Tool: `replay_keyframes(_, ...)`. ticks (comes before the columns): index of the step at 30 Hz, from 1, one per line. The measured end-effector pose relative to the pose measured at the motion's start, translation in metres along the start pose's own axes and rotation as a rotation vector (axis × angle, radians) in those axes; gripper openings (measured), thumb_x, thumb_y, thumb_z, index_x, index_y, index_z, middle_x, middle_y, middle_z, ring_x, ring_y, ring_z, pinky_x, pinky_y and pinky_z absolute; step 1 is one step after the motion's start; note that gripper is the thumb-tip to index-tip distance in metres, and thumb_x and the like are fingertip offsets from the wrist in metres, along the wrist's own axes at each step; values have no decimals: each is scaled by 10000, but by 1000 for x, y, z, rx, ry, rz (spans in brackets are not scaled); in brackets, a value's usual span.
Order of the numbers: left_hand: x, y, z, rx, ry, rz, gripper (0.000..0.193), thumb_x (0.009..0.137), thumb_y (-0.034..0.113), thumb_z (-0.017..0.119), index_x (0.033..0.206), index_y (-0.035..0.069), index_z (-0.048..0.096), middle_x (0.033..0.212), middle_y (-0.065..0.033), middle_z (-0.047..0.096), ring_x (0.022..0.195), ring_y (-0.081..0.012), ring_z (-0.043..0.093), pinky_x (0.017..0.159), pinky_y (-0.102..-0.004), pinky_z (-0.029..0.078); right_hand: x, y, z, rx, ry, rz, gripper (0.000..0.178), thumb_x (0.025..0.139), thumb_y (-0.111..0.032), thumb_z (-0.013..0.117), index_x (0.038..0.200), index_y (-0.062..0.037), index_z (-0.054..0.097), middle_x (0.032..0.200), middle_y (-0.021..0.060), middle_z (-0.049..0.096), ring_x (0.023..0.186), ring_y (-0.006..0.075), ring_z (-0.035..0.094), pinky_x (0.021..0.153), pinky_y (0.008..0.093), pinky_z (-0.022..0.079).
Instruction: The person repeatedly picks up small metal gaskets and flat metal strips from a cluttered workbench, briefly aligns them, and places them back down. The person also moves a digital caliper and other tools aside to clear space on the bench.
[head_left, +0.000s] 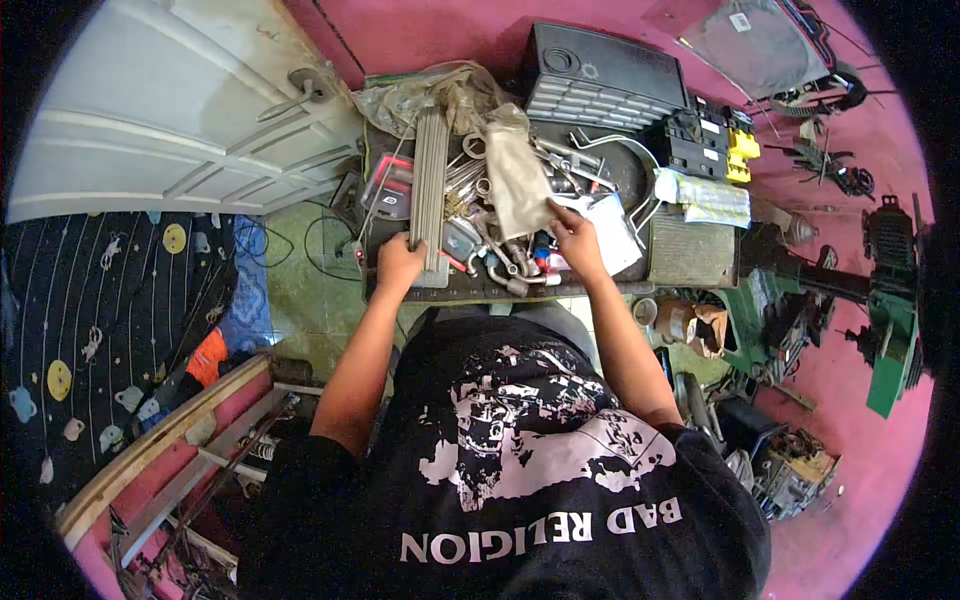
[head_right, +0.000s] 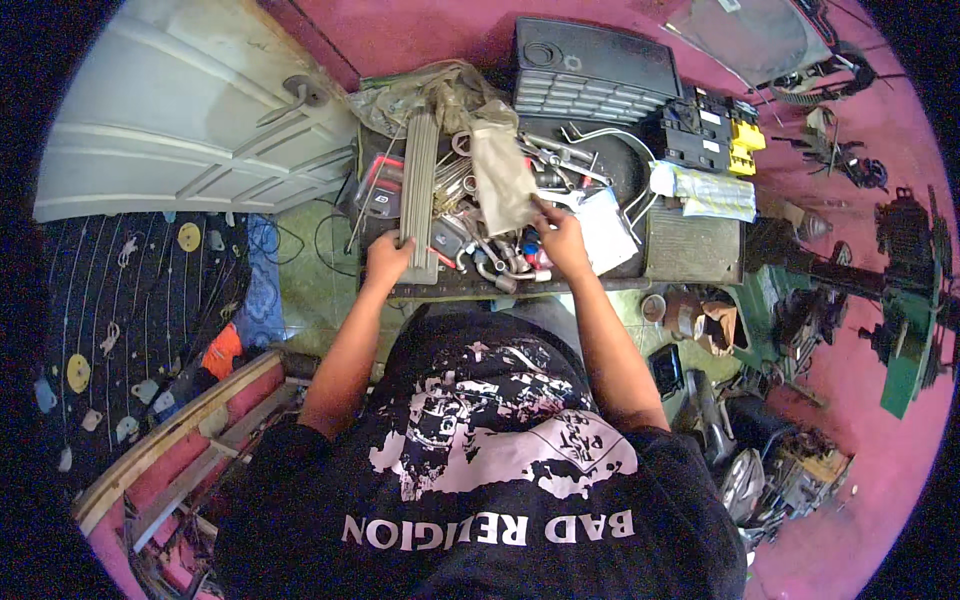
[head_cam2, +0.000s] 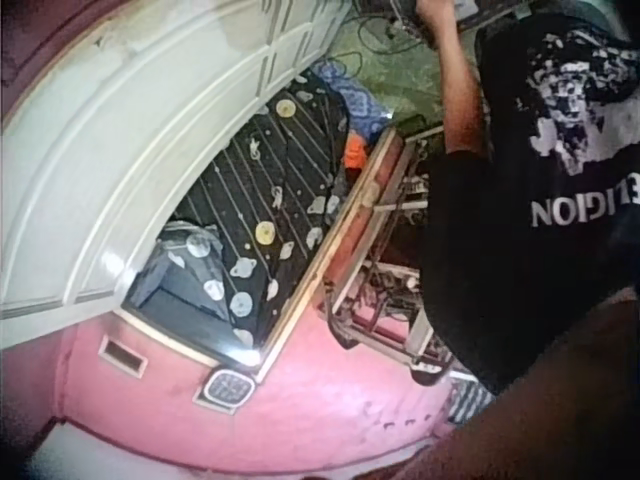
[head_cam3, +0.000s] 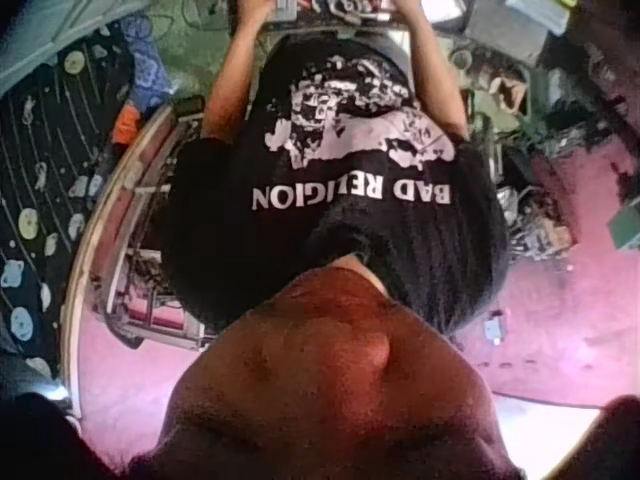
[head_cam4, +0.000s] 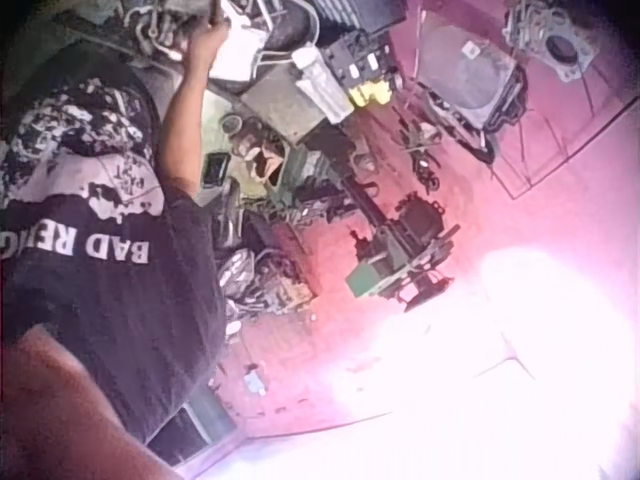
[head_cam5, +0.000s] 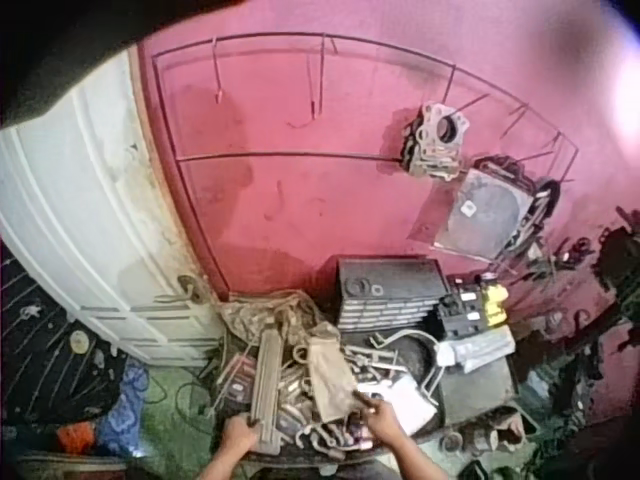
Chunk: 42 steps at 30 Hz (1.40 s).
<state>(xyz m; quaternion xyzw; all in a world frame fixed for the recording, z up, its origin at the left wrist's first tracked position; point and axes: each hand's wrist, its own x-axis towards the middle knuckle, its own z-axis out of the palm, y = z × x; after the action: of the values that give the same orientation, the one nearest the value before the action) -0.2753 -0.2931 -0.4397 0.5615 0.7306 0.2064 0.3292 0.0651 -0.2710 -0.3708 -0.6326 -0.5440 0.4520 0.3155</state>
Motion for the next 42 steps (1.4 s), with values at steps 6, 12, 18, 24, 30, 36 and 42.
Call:
replay_keyframes(6, -3, 15, 0, 76, -65, -49, 528, 762, 434, 741, 1003, -30, 669, 890, -270, 687, 896, -445, 652, 832, -511, 503, -17, 59, -45, -140, 289, -55, 602, 881, -76, 638, 1454, -113, 459, 1011, 196, 715, 743, 149, 647, 740, 321, 515)
replay_keyframes(12, -17, 77, -15, 493, -135, -192, 835, 644, 609, 794, 1148, -28, 600, 1087, -241, 671, 1141, -416, 568, 957, -552, 415, -36, 84, -52, -183, 139, 263, 682, 866, -150, 675, 1486, -99, 396, 817, 193, 711, 720, 198, 677, 733, 341, 519)
replay_keyframes(18, -11, 71, -14, 475, -161, -197, 750, 675, 562, 798, 1097, -34, 629, 1072, -242, 674, 1121, -402, 579, 956, -544, 410, -33, 108, -42, -50, 192, 169, 726, 877, -118, 660, 1519, -101, 321, 1091, 215, 694, 761, 189, 693, 765, 334, 521)
replay_keyframes(24, -5, 64, -14, 494, -169, -221, 618, 705, 536, 781, 1020, 13, 690, 1080, -226, 677, 1123, -392, 577, 948, -551, 413, -31, 31, -44, -567, 266, 250, 776, 805, -154, 698, 1493, -100, 342, 1189, 275, 606, 890, 348, 677, 828, 432, 529)
replay_keyframes(30, 17, 65, -51, 545, 358, 6, 593, 757, 532, 730, 1058, 23, 684, 1013, -184, 692, 1039, -382, 591, 921, -569, 421, -31, -15, 1, -830, 294, 49, 713, 780, -228, 715, 1431, -154, 433, 1345, 220, 484, 1169, 388, 524, 914, 509, 437)
replay_keyframes(36, 53, -9, -73, 625, 294, -103, 435, 795, 429, 722, 1098, 118, 692, 958, -150, 698, 1032, -389, 602, 911, -622, 388, -17, -35, 58, -783, -64, -276, 555, 813, -243, 683, 1332, -114, 530, 1280, 167, 561, 1159, 353, 521, 933, 500, 412)
replay_keyframes(42, 23, 5, -65, 600, 58, -95, 241, 830, 265, 699, 992, 88, 721, 986, -159, 702, 1001, -331, 613, 920, -573, 349, -9, -33, 115, -893, -288, -494, 513, 857, -383, 652, 1287, -115, 578, 1262, 125, 591, 1187, 335, 510, 943, 525, 392)
